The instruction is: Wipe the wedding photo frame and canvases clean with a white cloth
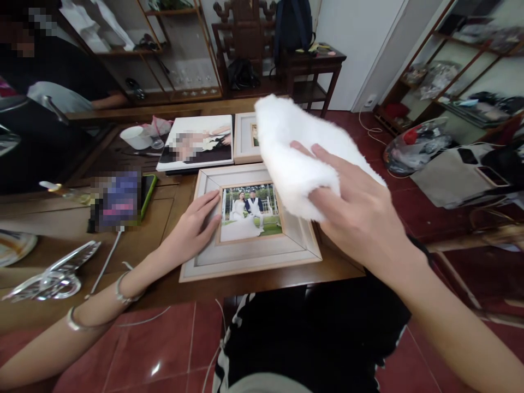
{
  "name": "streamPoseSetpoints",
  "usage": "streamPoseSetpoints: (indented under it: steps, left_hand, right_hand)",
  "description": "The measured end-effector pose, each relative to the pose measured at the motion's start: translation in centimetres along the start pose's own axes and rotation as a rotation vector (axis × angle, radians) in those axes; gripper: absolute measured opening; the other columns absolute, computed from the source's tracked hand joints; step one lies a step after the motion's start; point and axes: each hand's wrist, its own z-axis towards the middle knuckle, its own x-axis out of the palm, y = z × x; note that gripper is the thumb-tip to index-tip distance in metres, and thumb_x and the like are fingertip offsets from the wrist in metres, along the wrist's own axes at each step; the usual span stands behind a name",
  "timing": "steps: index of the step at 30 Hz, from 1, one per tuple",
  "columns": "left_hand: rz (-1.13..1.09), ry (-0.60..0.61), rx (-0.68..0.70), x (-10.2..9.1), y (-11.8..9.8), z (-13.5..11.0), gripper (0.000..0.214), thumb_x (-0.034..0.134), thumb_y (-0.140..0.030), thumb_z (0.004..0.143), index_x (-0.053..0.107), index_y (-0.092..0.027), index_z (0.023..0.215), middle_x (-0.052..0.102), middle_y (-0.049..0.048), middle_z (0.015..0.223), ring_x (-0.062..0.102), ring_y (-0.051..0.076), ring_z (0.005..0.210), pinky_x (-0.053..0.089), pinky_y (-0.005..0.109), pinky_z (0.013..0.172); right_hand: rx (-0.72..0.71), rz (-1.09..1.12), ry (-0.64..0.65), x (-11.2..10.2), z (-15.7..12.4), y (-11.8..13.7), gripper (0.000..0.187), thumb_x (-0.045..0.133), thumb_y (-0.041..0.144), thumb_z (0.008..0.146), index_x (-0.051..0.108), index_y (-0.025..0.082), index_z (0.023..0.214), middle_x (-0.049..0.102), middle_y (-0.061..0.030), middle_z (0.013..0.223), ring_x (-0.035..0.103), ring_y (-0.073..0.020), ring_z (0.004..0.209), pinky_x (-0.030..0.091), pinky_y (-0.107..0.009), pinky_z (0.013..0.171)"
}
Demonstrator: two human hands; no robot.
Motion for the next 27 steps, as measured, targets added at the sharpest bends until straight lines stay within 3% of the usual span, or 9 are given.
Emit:
streamPoseSetpoints:
  steps: [3, 8, 13, 21, 27]
  left_hand:
    - [0.012, -0.006, 0.011, 0.1, -0.1, 0.0, 0.049, 0.041, -0.031, 0.099, 0.046, -0.007, 0.142, 0.045, 0.0214, 0.147, 0.04, 0.031, 0.14, 0.033, 0.051, 0.117]
    - [0.029, 0.004, 0.004, 0.1, -0.2, 0.0, 0.05, 0.043, -0.031, 0.099, 0.044, -0.01, 0.144, 0.045, 0.0204, 0.149, 0.039, 0.032, 0.14, 0.033, 0.053, 0.116]
    - [0.031, 0.006, 0.008, 0.3, -0.2, 0.1, 0.05, 0.043, -0.03, 0.099, 0.044, -0.008, 0.143, 0.045, 0.0212, 0.148, 0.039, 0.032, 0.141, 0.033, 0.052, 0.117]
    - [0.035, 0.018, -0.029, 0.1, -0.2, 0.1, 0.049, 0.047, -0.029, 0.097, 0.049, -0.006, 0.14, 0.048, 0.0207, 0.147, 0.042, 0.031, 0.139, 0.035, 0.051, 0.116]
    - [0.021, -0.019, -0.016, 0.3, 0.0, 0.1, 0.047, 0.049, -0.03, 0.096, 0.052, -0.006, 0.137, 0.05, 0.0209, 0.145, 0.046, 0.031, 0.137, 0.037, 0.049, 0.115]
  right_hand:
    - [-0.088, -0.08, 0.093, 3.3, 0.1, -0.9, 0.034, 0.04, -0.004, 0.082, 0.062, 0.02, 0.091, 0.046, -0.0112, 0.15, 0.042, -0.0336, 0.139, 0.049, -0.052, 0.102]
    - [-0.133, 0.027, 0.334, 8.6, 0.7, -1.0, 0.042, 0.048, -0.007, 0.077, 0.066, 0.017, 0.106, 0.042, -0.0128, 0.153, 0.034, -0.0373, 0.143, 0.037, -0.059, 0.112]
    - [-0.097, 0.018, 0.384, 11.3, 1.9, -1.0, 0.05, 0.052, -0.003, 0.076, 0.061, 0.017, 0.121, 0.038, -0.0145, 0.156, 0.026, -0.0386, 0.146, 0.029, -0.06, 0.115]
    - [-0.07, -0.068, 0.479, 12.1, 3.1, -0.6, 0.056, 0.054, -0.001, 0.077, 0.057, 0.016, 0.13, 0.041, -0.0124, 0.154, 0.027, -0.043, 0.145, 0.026, -0.062, 0.114]
    - [-0.143, 0.005, 0.564, 8.7, 1.1, 2.2, 0.053, 0.049, 0.0, 0.08, 0.058, 0.015, 0.13, 0.048, -0.0136, 0.149, 0.036, -0.0399, 0.14, 0.031, -0.061, 0.112]
